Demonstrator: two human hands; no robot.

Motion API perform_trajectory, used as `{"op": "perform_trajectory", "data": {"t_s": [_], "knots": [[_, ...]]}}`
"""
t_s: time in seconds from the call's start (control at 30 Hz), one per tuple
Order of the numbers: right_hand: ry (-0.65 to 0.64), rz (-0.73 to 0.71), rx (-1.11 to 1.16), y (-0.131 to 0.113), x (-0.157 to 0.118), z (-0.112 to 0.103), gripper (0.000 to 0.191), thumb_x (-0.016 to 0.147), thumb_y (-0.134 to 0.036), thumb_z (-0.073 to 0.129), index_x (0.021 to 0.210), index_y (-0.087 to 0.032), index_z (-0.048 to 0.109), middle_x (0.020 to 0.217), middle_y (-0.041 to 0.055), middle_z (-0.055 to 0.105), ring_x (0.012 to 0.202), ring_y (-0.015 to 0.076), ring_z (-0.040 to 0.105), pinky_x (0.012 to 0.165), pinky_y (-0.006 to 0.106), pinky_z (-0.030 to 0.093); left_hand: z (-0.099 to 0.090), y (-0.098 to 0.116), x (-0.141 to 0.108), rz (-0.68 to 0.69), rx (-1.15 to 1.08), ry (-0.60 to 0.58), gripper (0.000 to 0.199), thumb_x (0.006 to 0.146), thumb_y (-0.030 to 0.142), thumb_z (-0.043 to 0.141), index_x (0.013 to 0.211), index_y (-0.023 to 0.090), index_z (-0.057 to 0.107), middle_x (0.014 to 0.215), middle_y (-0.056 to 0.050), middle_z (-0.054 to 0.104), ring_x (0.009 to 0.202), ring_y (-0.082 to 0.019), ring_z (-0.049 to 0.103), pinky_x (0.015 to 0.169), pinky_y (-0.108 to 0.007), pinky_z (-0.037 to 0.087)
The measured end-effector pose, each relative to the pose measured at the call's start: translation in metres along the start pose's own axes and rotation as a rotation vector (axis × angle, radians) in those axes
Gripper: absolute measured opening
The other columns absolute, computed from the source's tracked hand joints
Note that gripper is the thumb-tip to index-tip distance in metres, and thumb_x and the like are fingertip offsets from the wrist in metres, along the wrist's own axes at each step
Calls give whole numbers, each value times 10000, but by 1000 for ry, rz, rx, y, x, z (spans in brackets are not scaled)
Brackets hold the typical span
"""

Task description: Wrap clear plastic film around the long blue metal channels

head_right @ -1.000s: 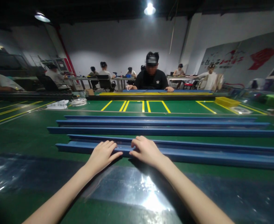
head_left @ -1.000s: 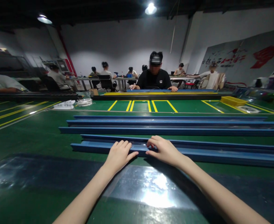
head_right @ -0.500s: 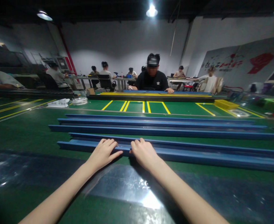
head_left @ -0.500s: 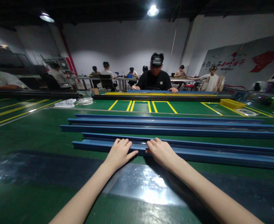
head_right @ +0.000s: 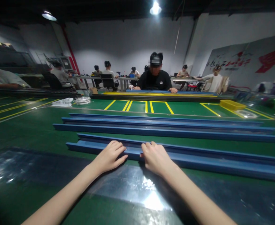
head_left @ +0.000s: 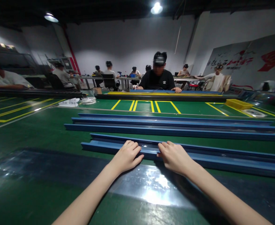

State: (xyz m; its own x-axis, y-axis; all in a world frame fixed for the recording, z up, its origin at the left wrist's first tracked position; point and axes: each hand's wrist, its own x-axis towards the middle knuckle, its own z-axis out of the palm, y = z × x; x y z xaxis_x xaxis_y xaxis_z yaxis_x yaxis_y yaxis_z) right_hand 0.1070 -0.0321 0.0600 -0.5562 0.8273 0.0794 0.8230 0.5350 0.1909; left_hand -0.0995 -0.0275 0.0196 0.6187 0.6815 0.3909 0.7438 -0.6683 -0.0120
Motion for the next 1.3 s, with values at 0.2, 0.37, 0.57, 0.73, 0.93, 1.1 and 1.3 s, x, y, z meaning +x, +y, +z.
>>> {"op": "perform_trajectory", "data": {"t_s": [0.2,0.37,0.57,0.73,0.93,1.1,1.3], "knots": [[-68,18,90,20,-18,-3,131,814,-251,411,777,-188,519,793,62,622,729,185,566,533,259,291,-1,16,3,52,-30,-55,203,862,290,398,948,153,522,862,-64,553,821,-192,503,741,-321,404],[-60,69,230,29,-22,0,146,804,-276,432,689,-202,484,749,28,606,652,153,539,527,238,285,-14,14,5,-78,-39,-89,176,816,339,509,883,176,507,868,-30,550,822,-172,519,713,-284,410],[-46,14,292,29,-22,1,183,822,-308,408,708,-201,503,764,39,594,697,160,537,591,242,336,-30,2,4,-174,13,-112,237,736,413,595,745,194,507,789,5,545,757,-162,514,641,-274,380],[-40,-27,319,21,-18,2,175,817,-339,427,781,-206,534,801,39,598,710,160,540,606,248,352,-32,-3,2,-216,9,-145,258,713,433,614,687,192,525,718,16,551,719,-156,518,607,-262,356],[-27,-82,344,6,-2,0,195,825,-365,440,814,-203,548,808,31,602,701,151,541,591,240,343,-29,-4,3,-229,-6,-175,272,719,451,599,717,183,554,755,-1,582,739,-166,540,596,-247,362],[-51,-166,325,-5,14,3,287,847,-410,393,865,-185,571,846,50,596,753,161,555,623,244,356,-28,-11,0,-286,-40,-276,345,755,510,520,775,175,601,776,-30,613,745,-187,570,597,-252,375],[-39,-208,322,-11,23,13,285,847,-389,399,887,-170,577,881,61,567,767,158,555,658,250,381,-38,-33,-8,-416,-260,-357,351,793,494,456,846,198,637,865,-30,638,794,-179,579,660,-243,389]]}}
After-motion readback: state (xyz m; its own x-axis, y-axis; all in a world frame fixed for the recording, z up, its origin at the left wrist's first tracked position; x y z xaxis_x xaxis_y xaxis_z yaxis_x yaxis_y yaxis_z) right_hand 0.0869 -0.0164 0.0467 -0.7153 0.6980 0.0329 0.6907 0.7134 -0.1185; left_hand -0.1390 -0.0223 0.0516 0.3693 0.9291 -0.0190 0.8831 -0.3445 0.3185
